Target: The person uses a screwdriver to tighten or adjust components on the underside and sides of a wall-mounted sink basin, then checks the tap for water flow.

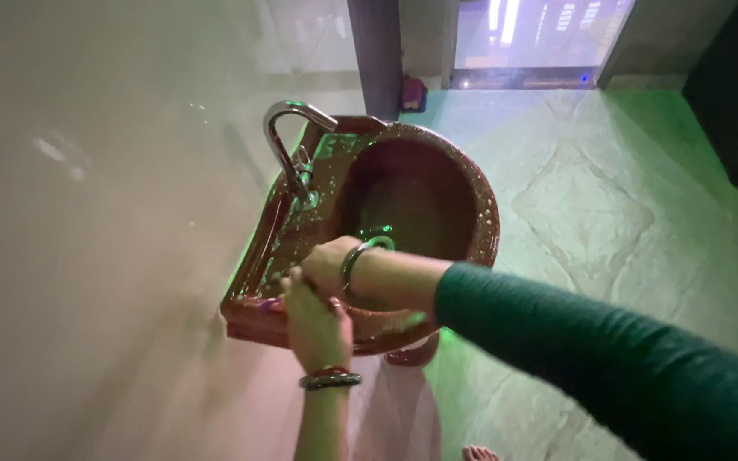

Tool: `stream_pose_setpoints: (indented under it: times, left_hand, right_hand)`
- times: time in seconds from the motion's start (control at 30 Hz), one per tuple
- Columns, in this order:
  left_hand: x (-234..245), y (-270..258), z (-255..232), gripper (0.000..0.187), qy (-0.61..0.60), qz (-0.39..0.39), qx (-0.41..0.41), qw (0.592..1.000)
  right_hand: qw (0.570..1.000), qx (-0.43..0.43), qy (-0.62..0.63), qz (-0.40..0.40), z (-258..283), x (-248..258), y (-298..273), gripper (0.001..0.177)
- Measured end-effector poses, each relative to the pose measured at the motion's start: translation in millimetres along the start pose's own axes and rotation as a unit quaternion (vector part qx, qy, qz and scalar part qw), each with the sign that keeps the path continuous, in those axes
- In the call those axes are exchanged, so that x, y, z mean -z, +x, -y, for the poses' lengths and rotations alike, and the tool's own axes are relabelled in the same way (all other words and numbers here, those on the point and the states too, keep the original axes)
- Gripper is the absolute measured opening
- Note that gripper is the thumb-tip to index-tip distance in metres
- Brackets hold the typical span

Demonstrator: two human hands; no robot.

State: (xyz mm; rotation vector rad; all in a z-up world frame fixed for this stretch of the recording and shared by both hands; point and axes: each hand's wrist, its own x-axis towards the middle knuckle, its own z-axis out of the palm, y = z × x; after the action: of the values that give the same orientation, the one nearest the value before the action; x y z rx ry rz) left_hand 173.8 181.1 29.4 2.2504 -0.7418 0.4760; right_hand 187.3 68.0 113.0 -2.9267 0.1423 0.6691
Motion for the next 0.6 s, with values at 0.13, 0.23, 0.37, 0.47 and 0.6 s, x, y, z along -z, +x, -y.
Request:
stream_pose_setpoints:
  times: [0.13,0.23,0.37,0.47,0.6]
  left_hand:
    - [-11.6,-29.5,-34.9,0.058,0.101,0.260,0.091,0.956]
    - [-18.0,-38.2,-46.6,0.051,0.086,0.132,0.008,0.987]
    - [-28.2,-22.3,-45.5,0.060,0.100,0.155,0.004,0.983]
    - [-32.5,-3.9,-54.7,0.068,0.212,0.125,-0.035,0.969]
    - [-48.5,11.2,-52.6,0.088,0.223,0.128,0.016,0.966]
  right_hand:
    - [0.992,0.016,-0.024,0.121,-36.6,-4.8,-11.0,0.020]
    - [0.991,0.033,-0.061,0.117,-47.4,-8.3,-27.3,0.021]
    - [0.998,0.014,0.039,0.036,-62.4,-18.0,-33.7,0.025]
    - [0.995,0.063,0.068,-0.024,-77.0,-30.4,-1.3,0.028]
    - [0.989,0.033,0.138,-0.034,-98.3,-45.7,55.4,0.030]
